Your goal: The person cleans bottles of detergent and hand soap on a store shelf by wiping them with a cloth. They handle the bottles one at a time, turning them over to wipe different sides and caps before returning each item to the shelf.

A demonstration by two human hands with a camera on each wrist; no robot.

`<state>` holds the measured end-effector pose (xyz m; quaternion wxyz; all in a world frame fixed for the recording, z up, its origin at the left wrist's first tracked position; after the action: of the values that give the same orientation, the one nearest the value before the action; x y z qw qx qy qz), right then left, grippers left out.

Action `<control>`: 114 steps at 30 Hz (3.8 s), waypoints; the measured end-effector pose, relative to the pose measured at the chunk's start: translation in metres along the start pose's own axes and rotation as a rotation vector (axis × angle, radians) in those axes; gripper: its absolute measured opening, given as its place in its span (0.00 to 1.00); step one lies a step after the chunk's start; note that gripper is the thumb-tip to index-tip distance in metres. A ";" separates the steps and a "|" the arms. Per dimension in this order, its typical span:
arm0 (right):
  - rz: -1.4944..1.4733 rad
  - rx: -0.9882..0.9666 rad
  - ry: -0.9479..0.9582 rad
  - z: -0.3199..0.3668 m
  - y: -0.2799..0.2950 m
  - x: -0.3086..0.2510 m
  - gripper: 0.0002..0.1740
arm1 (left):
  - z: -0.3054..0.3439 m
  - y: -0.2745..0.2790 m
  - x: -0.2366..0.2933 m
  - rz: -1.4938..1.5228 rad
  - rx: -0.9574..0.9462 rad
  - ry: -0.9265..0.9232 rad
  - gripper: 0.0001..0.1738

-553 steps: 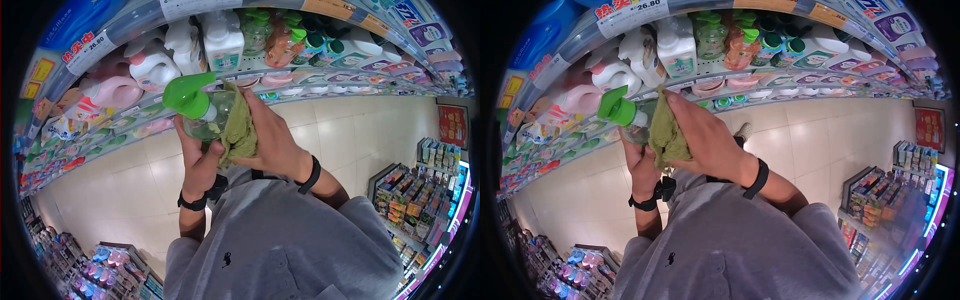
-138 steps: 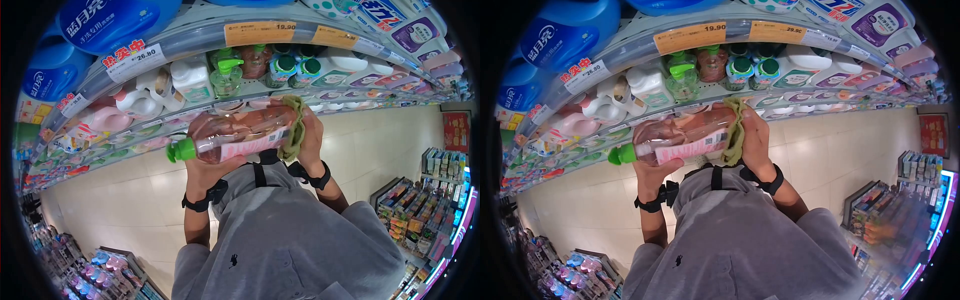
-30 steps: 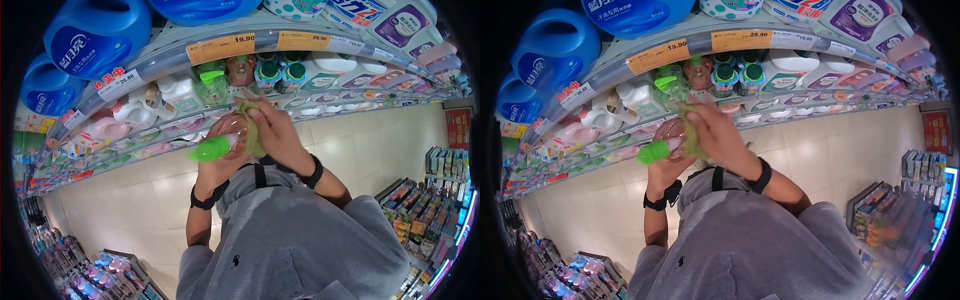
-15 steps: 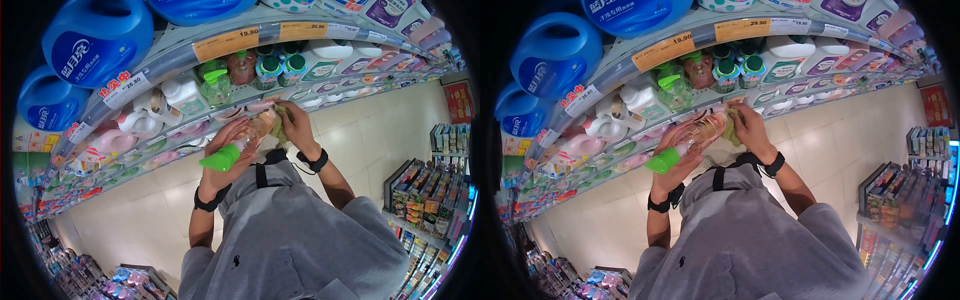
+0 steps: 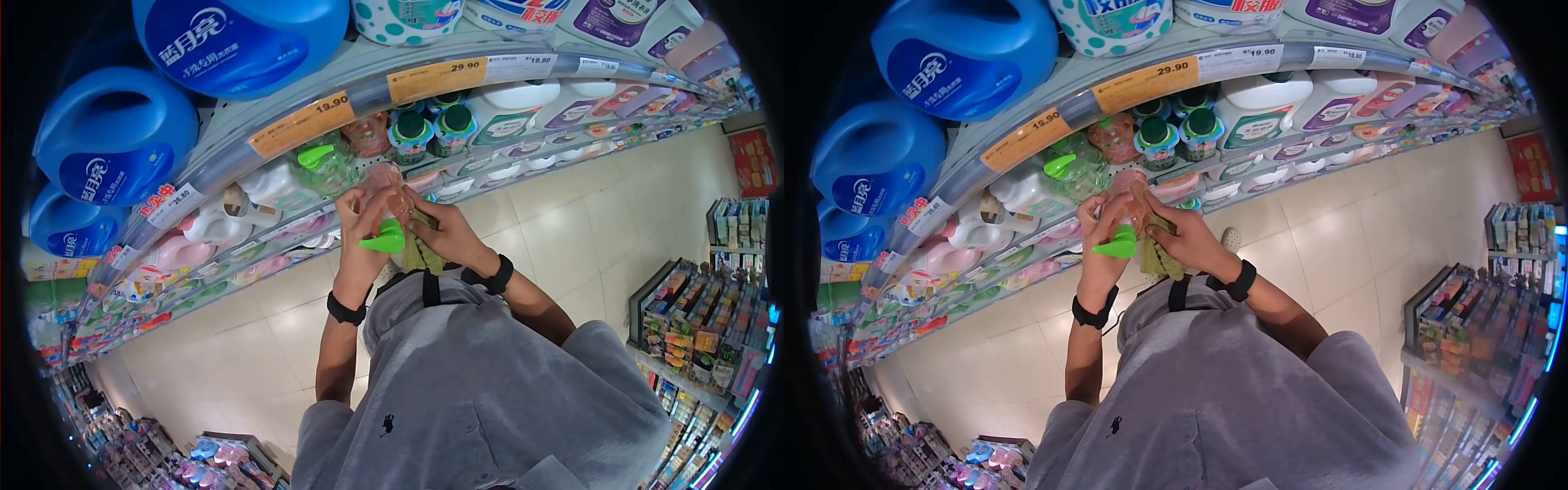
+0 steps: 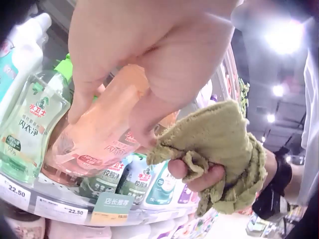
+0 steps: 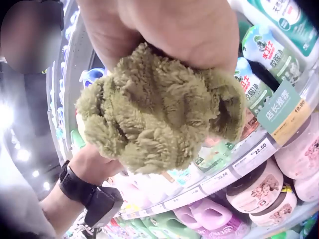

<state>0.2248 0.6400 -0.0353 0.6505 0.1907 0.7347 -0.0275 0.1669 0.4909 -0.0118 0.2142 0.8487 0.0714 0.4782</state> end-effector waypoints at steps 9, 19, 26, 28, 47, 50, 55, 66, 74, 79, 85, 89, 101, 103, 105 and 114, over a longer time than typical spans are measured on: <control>-0.054 0.008 -0.008 -0.026 -0.001 0.040 0.35 | -0.009 -0.027 -0.023 -0.204 0.119 0.094 0.39; -0.098 0.078 -0.068 -0.040 -0.005 0.048 0.37 | -0.022 -0.039 -0.058 0.195 0.343 0.365 0.35; -0.139 0.049 -0.150 -0.046 -0.006 0.042 0.34 | -0.023 -0.038 -0.052 0.333 0.380 0.391 0.33; -0.141 0.066 -0.145 -0.048 -0.007 0.042 0.33 | -0.027 -0.036 -0.047 0.330 0.409 0.371 0.33; -0.031 -0.024 -0.085 -0.059 -0.009 0.064 0.38 | -0.004 -0.053 -0.061 0.153 0.290 0.328 0.49; -0.004 -0.037 -0.079 -0.061 -0.011 0.063 0.39 | -0.004 -0.054 -0.065 0.228 0.257 0.360 0.49; -0.030 -0.039 -0.073 -0.059 -0.012 0.063 0.39 | -0.002 -0.057 -0.066 0.262 0.282 0.360 0.47; -0.091 -0.047 -0.224 -0.054 0.014 0.073 0.38 | 0.011 -0.049 -0.059 0.038 0.269 0.440 0.37; -0.027 0.072 -0.236 -0.048 0.074 0.081 0.29 | -0.046 -0.098 -0.020 0.059 0.041 0.302 0.45; -0.026 0.049 -0.237 -0.047 0.085 0.089 0.25 | -0.051 -0.118 -0.029 0.202 -0.030 0.544 0.49; -0.106 0.042 -0.298 -0.049 0.086 0.097 0.26 | -0.038 -0.116 -0.020 0.263 0.009 0.647 0.46; -0.131 0.069 -0.226 -0.055 0.080 0.094 0.27 | -0.031 -0.116 -0.020 0.260 0.048 0.673 0.45; -0.178 0.012 -0.230 -0.066 0.070 0.101 0.31 | -0.019 -0.117 -0.017 0.232 0.095 0.500 0.38; -0.190 -0.008 -0.262 -0.064 0.068 0.102 0.32 | -0.019 -0.119 -0.015 0.324 0.112 0.531 0.38; -0.201 -0.025 -0.284 -0.061 0.066 0.100 0.33 | -0.015 -0.118 -0.019 0.310 0.121 0.489 0.39; -0.044 0.039 -0.164 -0.042 0.083 0.030 0.26 | -0.006 -0.078 -0.011 0.254 0.280 0.499 0.43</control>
<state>0.2090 0.7368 -0.0407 0.7040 0.1841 0.6822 -0.0716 0.1627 0.5588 -0.0516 0.0099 0.7285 0.0805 0.6802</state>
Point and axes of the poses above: each hand's wrist, its own z-axis away from the middle knuckle, its own y-axis out of the back of the hand, x = y × z, the point moved 5 cm from there along -z, towards the middle knuckle, and after that the axes turned 14 degrees about x, right-handed, at the moved point
